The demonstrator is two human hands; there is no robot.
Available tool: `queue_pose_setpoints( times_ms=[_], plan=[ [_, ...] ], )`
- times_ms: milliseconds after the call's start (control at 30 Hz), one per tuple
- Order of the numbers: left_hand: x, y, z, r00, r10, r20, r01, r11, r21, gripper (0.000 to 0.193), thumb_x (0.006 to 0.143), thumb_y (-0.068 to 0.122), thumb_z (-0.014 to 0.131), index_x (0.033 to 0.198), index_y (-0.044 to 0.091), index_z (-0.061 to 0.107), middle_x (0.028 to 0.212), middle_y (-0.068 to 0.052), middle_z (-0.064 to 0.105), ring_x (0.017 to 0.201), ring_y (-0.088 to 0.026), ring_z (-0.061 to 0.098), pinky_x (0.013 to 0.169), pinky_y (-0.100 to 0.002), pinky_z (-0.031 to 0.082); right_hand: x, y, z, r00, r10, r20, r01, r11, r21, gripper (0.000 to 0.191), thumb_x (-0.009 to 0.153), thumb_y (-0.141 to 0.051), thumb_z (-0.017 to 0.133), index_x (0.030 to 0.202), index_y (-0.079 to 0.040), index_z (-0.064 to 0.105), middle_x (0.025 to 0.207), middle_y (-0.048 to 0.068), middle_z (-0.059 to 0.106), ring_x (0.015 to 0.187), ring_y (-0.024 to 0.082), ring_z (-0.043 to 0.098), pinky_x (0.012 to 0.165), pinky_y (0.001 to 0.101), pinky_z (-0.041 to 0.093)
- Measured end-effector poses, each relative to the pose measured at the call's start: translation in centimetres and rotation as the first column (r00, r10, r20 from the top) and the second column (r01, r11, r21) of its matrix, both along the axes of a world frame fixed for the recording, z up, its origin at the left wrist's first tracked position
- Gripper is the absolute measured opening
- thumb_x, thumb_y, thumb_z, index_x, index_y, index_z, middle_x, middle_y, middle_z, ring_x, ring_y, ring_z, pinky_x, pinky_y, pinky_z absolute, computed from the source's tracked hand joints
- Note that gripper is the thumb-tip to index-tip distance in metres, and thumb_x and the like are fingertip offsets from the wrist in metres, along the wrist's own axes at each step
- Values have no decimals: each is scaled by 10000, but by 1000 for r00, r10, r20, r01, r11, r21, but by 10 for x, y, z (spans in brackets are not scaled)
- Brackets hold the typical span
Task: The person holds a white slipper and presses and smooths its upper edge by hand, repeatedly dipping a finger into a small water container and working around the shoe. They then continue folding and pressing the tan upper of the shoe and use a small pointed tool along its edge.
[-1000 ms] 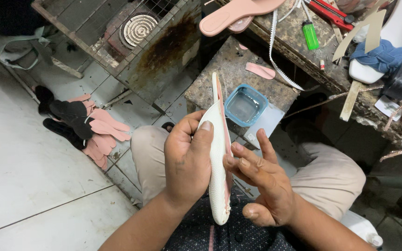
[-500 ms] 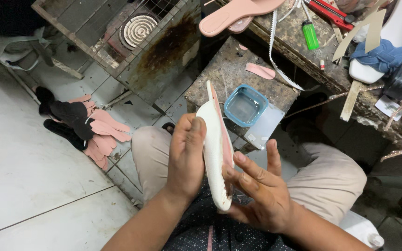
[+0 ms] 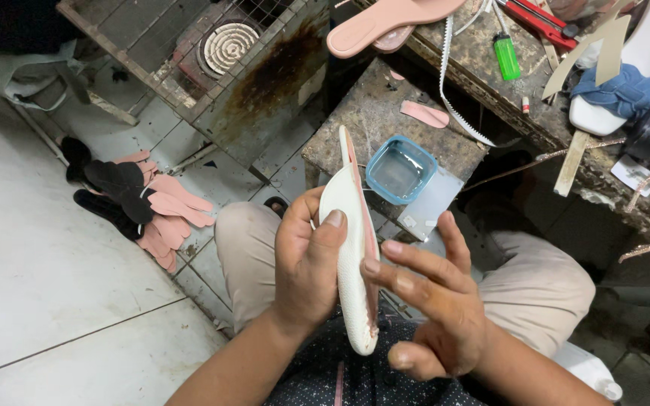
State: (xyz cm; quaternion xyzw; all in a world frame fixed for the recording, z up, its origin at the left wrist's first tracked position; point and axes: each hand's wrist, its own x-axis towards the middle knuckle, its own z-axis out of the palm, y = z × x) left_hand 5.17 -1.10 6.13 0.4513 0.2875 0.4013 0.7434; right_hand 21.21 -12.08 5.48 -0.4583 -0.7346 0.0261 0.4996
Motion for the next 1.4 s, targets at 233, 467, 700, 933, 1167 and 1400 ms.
queue_pose_setpoints(
  times_ms=[233,467,700,933,1167,1400],
  plan=[
    [0,0,7,999,-36,3,36,998,56,337,1061,235,551,1256,-38,517,950,-69,656,778,-85,605,692,-247,533,-2,2,7,994,-67,86,64,997,36,591,1079,-497,487,1432,-26,432,1247,161,736,1352,308,586,1301,572,84],
    [0,0,5,999,-37,12,36,999,38,332,1055,227,560,1251,-37,524,947,-69,653,787,-84,600,703,-245,525,-2,2,3,990,-103,93,104,995,1,597,1070,-521,509,1387,-15,490,1245,152,734,1349,300,584,1305,552,85],
    [-8,13,-5,997,49,-59,-53,996,-67,322,1000,199,572,1195,-57,582,948,-77,671,775,-81,595,701,-247,520,17,11,-1,989,-145,28,147,981,-130,481,1023,-423,590,1333,-55,576,1240,73,739,1340,261,588,1312,545,196],
    [-15,13,-6,995,92,-32,-95,992,-86,298,986,198,568,1139,-58,574,900,-107,688,710,-108,618,650,-270,540,61,72,-66,835,-221,504,455,793,-406,669,863,-479,725,1323,-11,594,1226,140,691,1257,324,586,1188,642,159],
    [-14,22,-5,991,117,-67,-123,989,-87,254,979,186,563,1078,-47,588,898,-104,686,713,-103,610,644,-267,528,53,73,-72,823,-272,499,504,755,-420,595,847,-410,756,1317,-72,618,948,35,747,1066,221,654,1244,653,152],
    [-10,26,-4,993,113,-45,-117,988,-105,238,984,180,561,1054,-44,599,878,-100,678,699,-99,599,625,-269,516,54,47,-55,849,-345,399,514,713,-477,544,860,-304,769,1311,-35,627,1018,60,772,1050,267,653,1155,612,261]
  ],
)
